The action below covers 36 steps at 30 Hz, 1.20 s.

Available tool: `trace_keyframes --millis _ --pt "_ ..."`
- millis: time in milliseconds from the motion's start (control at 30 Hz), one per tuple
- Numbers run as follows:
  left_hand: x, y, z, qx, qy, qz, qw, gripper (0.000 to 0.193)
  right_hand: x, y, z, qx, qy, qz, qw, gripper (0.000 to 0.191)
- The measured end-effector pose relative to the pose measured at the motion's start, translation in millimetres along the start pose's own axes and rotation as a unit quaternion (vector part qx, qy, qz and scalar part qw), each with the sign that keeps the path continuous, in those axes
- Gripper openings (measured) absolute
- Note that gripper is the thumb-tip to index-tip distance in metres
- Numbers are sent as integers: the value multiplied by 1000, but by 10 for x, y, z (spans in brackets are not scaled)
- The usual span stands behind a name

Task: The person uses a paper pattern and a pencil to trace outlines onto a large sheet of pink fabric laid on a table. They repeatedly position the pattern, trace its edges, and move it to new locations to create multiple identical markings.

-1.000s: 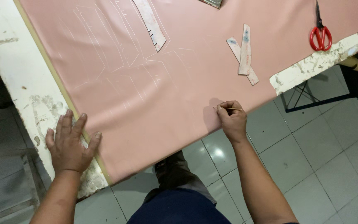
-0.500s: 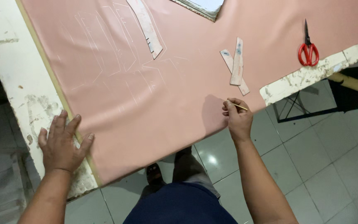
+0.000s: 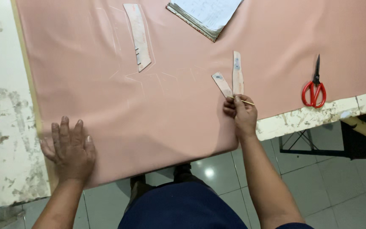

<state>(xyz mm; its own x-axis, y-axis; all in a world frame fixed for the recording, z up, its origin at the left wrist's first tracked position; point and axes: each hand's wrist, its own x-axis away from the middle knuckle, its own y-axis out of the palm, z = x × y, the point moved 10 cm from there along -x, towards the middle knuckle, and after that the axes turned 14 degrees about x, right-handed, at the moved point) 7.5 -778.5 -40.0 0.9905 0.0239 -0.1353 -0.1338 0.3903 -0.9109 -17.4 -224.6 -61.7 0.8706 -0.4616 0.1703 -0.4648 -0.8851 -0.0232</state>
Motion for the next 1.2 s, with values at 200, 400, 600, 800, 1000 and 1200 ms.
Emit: trace_keyframes --millis 200,400,600,800,1000,1200 --pt "1 85 153 56 -79 0 995 60 -10 -299 -245 133 -16 -34 990 14" --pt "-4 -20 146 49 -87 8 995 58 747 107 -114 265 -61 -144 951 10" --pt "-23 -39 74 60 -100 7 993 60 896 172 6 273 -64 -131 951 8" --pt "-3 -51 83 37 -87 6 996 59 970 191 -18 277 -110 -151 943 6" --pt "9 -89 95 52 -89 7 995 59 988 226 -19 249 -103 -181 946 4" --pt "9 -61 52 45 -95 10 994 59 879 133 -87 223 -91 -143 960 5"
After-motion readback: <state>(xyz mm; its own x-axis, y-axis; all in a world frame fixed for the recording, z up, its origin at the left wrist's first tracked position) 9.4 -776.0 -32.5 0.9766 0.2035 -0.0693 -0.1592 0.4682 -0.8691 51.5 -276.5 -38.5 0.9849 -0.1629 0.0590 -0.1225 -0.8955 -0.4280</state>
